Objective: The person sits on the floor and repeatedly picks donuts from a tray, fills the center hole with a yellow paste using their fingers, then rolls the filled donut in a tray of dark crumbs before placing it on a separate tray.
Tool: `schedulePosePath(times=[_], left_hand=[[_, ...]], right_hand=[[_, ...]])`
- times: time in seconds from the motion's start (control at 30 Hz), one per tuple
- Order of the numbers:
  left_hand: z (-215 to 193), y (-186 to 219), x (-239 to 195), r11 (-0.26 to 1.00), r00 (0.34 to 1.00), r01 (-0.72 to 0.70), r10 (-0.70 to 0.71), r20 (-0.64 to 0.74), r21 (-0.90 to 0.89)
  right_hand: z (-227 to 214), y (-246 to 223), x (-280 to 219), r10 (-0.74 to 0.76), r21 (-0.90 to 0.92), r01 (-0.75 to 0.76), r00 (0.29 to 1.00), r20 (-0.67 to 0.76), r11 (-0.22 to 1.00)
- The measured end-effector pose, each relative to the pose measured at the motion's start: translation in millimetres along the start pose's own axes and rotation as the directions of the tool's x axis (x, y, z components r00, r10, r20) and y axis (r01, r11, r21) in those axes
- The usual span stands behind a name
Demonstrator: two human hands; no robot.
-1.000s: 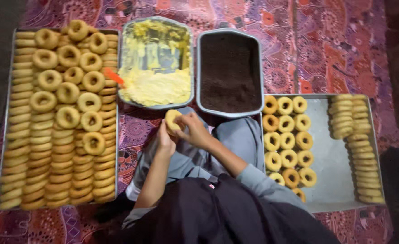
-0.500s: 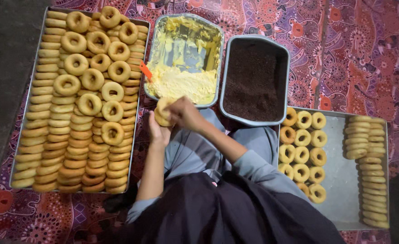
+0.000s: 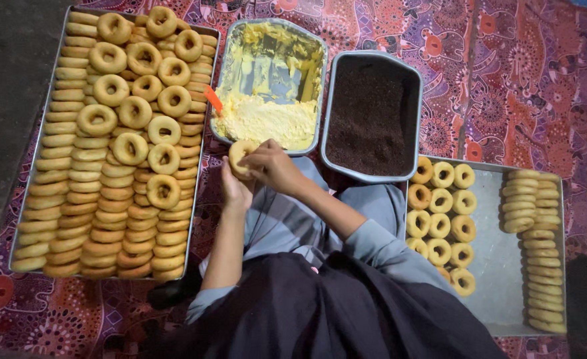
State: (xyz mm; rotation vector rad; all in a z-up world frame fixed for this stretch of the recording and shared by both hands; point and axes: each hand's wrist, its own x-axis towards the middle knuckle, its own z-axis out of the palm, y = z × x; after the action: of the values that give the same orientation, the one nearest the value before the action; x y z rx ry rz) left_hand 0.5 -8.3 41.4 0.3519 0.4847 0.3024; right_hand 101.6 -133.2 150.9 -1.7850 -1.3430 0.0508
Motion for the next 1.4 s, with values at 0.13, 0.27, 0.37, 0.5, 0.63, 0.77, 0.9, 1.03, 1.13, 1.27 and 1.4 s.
schedulePosePath(times=[0.13,0.27,0.37,0.5,0.63,0.77,0.9,1.03,1.13,1.27,1.4], left_hand=[[-6.2,-4.1,-4.6,0.996,0.989,-0.089,0.092,0.119,-0.03],[-14.3,-11.1,-5.0,0.987,0.97,-0.135,0.149,0.191,-0.087],[-14.4,-13.4,-2.6,0.991,0.983,-0.114,0.123,0.138,-0.073],[-13.2,-11.3,-4.5,0.993,0.992,-0.1,0.104,0.066,-0.063],[-6.8,-7.1,-7.7,0.99,0.977,-0.138,0.142,0.161,-0.037],[0.2,-15.5,-6.9,0.994,0.976,-0.103,0.095,0.196,0.027],[1.7,-16.3,-6.8,0.994,0.981,-0.098,0.09,0.173,0.04],[4.7,-16.6,-14.9,0.992,0.979,-0.089,0.07,0.191,0.095],[19.3,-23.9,-9.2,0.995,0.981,-0.05,0.032,0.189,0.092],[38.5,-52.4,-3.4,0.995,0.97,0.027,-0.05,0.237,0.1],[62.6,-94.1,13.0,0.974,0.942,0.116,-0.17,0.289,0.194]], right_hand=[[-11.5,25.2,6.4,0.167,-0.228,-0.188,0.98,-0.107,0.955],[-19.4,52.2,8.7,0.275,-0.394,-0.319,0.947,-0.165,0.862],[-12.9,35.9,2.8,0.262,-0.143,-0.27,0.963,-0.068,0.952],[-23.9,-4.5,-11.4,-0.035,0.08,0.026,0.993,0.113,0.996],[-47.8,-21.4,-9.6,0.114,-0.057,-0.112,0.993,0.025,0.992],[-40.1,-13.1,-9.9,0.047,-0.003,-0.047,0.999,-0.01,0.999],[-37.6,23.5,-6.3,0.047,-0.182,-0.068,0.992,-0.118,0.981],[-48.4,46.6,-14.7,0.266,-0.279,-0.281,0.96,-0.091,0.918],[-47.1,41.4,-28.8,0.213,-0.169,-0.232,0.969,-0.125,0.958],[-56.5,42.3,-66.4,0.217,-0.053,-0.229,0.961,-0.173,0.972],[-111.9,97.1,-117.8,0.353,-0.33,-0.543,0.798,-0.488,0.772]])
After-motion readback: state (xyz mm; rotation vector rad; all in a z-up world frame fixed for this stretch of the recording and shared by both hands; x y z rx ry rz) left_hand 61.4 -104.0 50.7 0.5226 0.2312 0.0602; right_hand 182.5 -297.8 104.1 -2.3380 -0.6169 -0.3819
